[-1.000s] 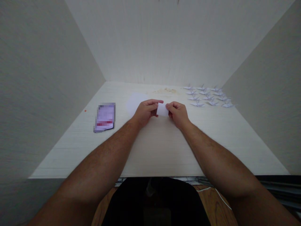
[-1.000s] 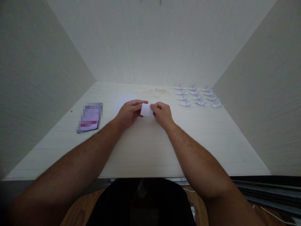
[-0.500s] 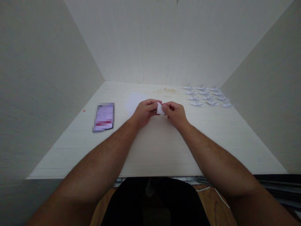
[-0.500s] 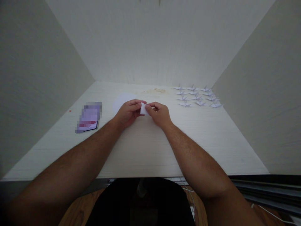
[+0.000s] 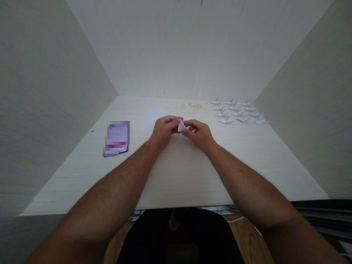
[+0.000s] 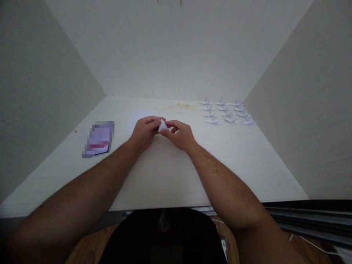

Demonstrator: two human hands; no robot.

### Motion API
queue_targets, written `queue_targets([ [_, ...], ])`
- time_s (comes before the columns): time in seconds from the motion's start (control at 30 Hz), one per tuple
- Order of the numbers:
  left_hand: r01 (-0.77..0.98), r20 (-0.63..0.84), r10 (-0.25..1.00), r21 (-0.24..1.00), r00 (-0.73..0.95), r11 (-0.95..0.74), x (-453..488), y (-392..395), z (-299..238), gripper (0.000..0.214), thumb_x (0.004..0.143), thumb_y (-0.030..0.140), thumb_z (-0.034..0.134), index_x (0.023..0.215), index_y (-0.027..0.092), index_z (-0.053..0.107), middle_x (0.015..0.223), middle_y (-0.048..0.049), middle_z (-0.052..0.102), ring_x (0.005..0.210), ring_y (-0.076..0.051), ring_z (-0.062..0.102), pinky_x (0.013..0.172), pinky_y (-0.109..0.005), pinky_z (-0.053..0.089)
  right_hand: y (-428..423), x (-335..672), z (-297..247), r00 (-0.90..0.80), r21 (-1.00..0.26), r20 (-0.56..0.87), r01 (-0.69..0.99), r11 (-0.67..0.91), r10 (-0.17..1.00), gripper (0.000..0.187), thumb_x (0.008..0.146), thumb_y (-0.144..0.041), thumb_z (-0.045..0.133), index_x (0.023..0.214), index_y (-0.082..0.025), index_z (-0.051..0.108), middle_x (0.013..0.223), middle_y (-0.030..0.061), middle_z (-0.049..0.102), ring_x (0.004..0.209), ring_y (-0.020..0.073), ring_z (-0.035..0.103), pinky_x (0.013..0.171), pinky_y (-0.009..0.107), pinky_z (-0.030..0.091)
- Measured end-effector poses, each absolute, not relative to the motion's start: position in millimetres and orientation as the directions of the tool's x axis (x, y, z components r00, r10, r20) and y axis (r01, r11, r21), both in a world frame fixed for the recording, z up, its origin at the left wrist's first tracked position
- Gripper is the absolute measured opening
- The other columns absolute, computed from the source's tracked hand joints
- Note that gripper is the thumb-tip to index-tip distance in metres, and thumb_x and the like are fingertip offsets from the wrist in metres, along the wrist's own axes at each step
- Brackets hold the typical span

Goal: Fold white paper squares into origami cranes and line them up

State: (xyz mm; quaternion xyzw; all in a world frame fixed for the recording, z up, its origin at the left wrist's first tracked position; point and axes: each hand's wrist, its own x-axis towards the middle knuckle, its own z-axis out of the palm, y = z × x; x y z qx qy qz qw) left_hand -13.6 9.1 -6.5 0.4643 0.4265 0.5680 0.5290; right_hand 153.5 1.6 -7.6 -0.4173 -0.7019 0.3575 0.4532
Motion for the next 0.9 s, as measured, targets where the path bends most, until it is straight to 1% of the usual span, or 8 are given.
queue_targets([
  [0.1,0.015,0.168,0.983,0.986,-0.077,-0.167,-13.7,6.6,-2.9,0.019,0.071,0.031,0.073,0.081,0.016,0.078,0.072,-0.0036,0.072,0.065,-0.014,0.061,0.062,-0.027,0.049,3.4,154.5,-8.5,-0.23,-0.821,0.399,0.342,0.457,0.888,0.027,0.089,-0.046,0.063,0.092,-0.021,0.074,0.085,0.0027,0.073,0.07,0.0137,0.058,0.069,0.028,0.044],
  [0.17,0.149,0.214,0.971,0.969,-0.104,-0.198,-13.3,4.5,-0.4,0.016,0.072,0.027,0.069,0.079,0.016,0.078,0.072,-0.0033,0.073,0.066,-0.014,0.061,0.061,-0.026,0.046,5.3,156.0,-9.3,-0.217,-0.779,0.432,0.4,0.483,0.875,0.029,0.093,-0.044,0.056,0.082,-0.021,0.071,0.078,0.0022,0.07,0.072,0.0148,0.058,0.068,0.028,0.042],
  [0.27,0.245,0.227,0.969,0.949,-0.094,-0.198,-12.0,2.3,1.5,0.015,0.072,0.025,0.065,0.076,0.016,0.077,0.07,-0.0024,0.072,0.064,-0.014,0.06,0.058,-0.025,0.045,8.1,158.5,-9.4,-0.172,-0.727,0.469,0.482,0.489,0.866,0.034,0.094,-0.042,0.053,0.069,-0.021,0.062,0.068,0.0004,0.061,0.068,0.0144,0.052,0.063,0.028,0.036],
  [0.37,0.31,0.231,0.972,0.928,-0.049,-0.205,-11.3,1.8,0.9,0.014,0.073,0.026,0.065,0.075,0.017,0.076,0.068,-0.0018,0.071,0.063,-0.014,0.059,0.058,-0.025,0.045,9.8,159.9,-8.3,-0.129,-0.725,0.476,0.502,0.471,0.87,0.036,0.095,-0.04,0.051,0.065,-0.021,0.055,0.062,-0.0014,0.054,0.064,0.0135,0.048,0.061,0.028,0.032],
  [0.47,0.337,0.233,0.973,0.916,-0.004,-0.218,-11.9,2.2,-0.6,0.013,0.073,0.026,0.066,0.074,0.017,0.075,0.069,-0.0019,0.071,0.063,-0.014,0.059,0.058,-0.025,0.045,10.5,159.7,-6.9,-0.106,-0.745,0.451,0.502,0.439,0.886,0.035,0.094,-0.038,0.051,0.064,-0.021,0.052,0.06,-0.0021,0.05,0.061,0.0131,0.046,0.06,0.029,0.031],
  [0.57,0.328,0.222,0.975,0.92,0.012,-0.213,-13.2,2.7,-1.8,0.012,0.072,0.026,0.067,0.074,0.017,0.075,0.069,-0.0023,0.071,0.062,-0.014,0.059,0.058,-0.025,0.045,10.6,158.8,-6.4,-0.119,-0.754,0.434,0.494,0.433,0.893,0.034,0.093,-0.036,0.052,0.063,-0.021,0.051,0.06,-0.0018,0.05,0.061,0.013,0.045,0.06,0.029,0.03],
  [0.77,0.281,0.183,0.983,0.943,0.0,-0.176,-14.6,3.9,-3.0,0.011,0.068,0.026,0.069,0.071,0.017,0.074,0.066,-0.0012,0.069,0.06,-0.013,0.057,0.056,-0.025,0.044,8.8,157.9,-6.8,-0.15,-0.762,0.433,0.466,0.45,0.889,0.031,0.094,-0.038,0.051,0.068,-0.021,0.055,0.063,-0.0013,0.054,0.064,0.0134,0.047,0.061,0.028,0.033],
  [0.9,0.255,0.172,0.985,0.953,-0.018,-0.162,-13.8,4.0,-3.3,0.009,0.067,0.025,0.07,0.069,0.017,0.073,0.064,-0.0007,0.067,0.059,-0.013,0.056,0.054,-0.024,0.043,7.1,158.2,-7.2,-0.167,-0.751,0.447,0.465,0.469,0.879,0.031,0.094,-0.039,0.051,0.072,-0.02,0.061,0.064,-0.0009,0.057,0.064,0.0135,0.05,0.062,0.028,0.035],
])
